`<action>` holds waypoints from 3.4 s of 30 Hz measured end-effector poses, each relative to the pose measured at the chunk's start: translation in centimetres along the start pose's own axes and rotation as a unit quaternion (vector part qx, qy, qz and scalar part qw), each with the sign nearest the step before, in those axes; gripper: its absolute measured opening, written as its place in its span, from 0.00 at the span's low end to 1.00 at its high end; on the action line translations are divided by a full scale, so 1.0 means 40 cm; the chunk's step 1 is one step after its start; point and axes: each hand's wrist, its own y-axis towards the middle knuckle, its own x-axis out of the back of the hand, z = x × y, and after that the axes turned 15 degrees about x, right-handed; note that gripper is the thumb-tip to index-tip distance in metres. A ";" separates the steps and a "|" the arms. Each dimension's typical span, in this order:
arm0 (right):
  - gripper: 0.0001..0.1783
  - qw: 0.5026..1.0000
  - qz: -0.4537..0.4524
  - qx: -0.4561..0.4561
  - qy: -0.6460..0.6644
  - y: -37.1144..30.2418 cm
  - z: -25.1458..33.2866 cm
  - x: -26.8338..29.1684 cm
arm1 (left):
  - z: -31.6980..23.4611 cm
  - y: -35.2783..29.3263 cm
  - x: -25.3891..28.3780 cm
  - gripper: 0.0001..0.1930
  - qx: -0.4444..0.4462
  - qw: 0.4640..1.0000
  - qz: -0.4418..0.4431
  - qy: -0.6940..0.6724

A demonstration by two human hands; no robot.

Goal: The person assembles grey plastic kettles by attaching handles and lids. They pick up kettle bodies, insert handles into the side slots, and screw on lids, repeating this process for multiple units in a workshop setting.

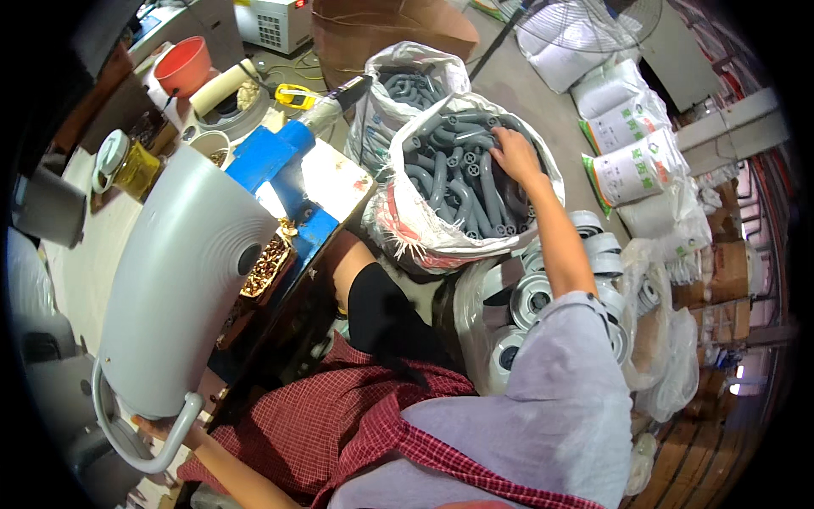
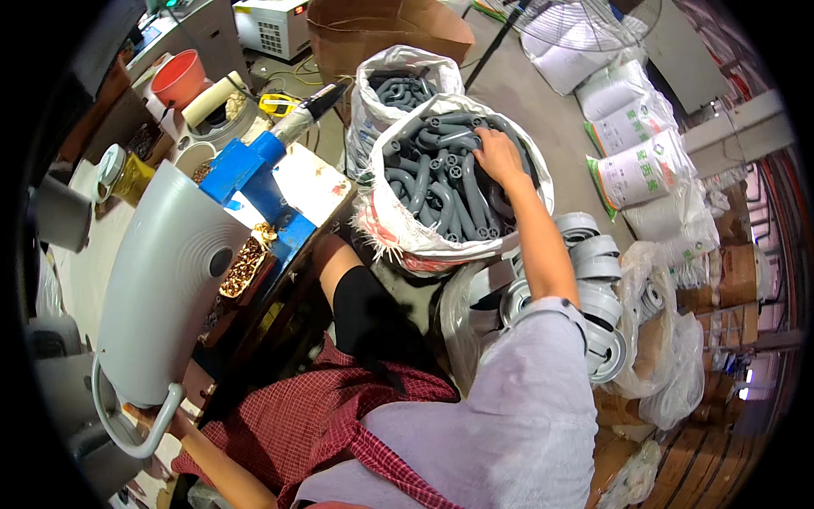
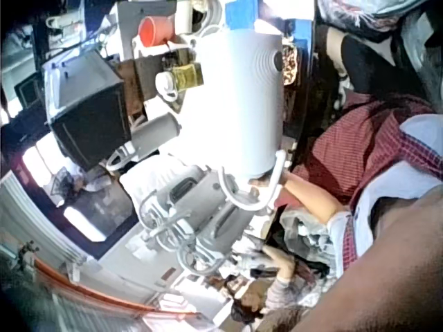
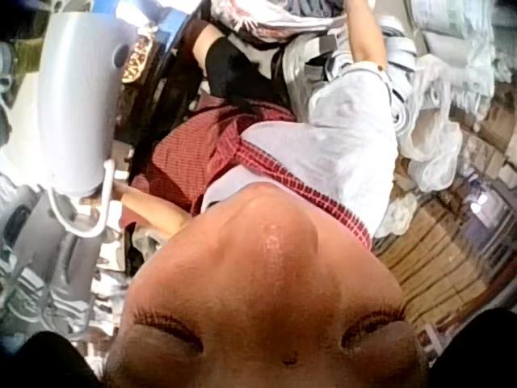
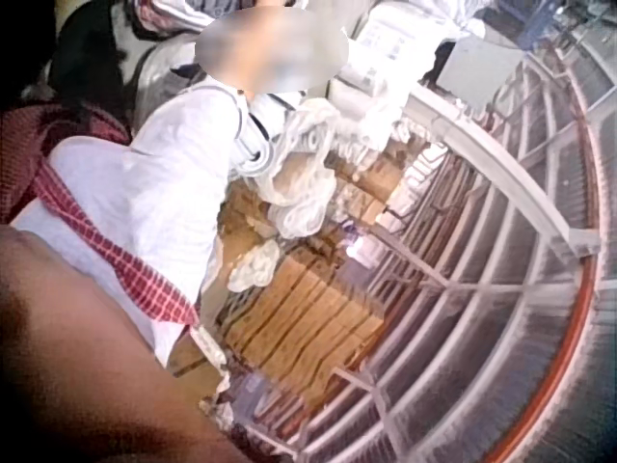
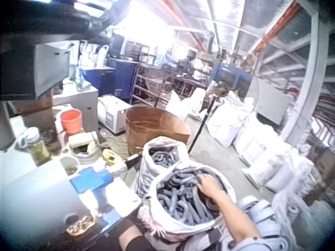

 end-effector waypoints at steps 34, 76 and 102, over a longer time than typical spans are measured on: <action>0.25 0.709 0.022 0.678 0.193 0.412 1.345 0.548 | -0.024 0.031 -0.053 0.26 -0.240 0.912 -0.057 0.328; 0.20 0.749 0.117 0.620 0.202 0.406 1.372 0.564 | -0.013 0.036 -0.052 0.24 -0.301 0.870 -0.096 0.380; 0.15 0.640 0.118 0.747 0.137 0.408 1.410 0.600 | 0.000 0.018 -0.081 0.35 -0.059 0.937 -0.204 0.276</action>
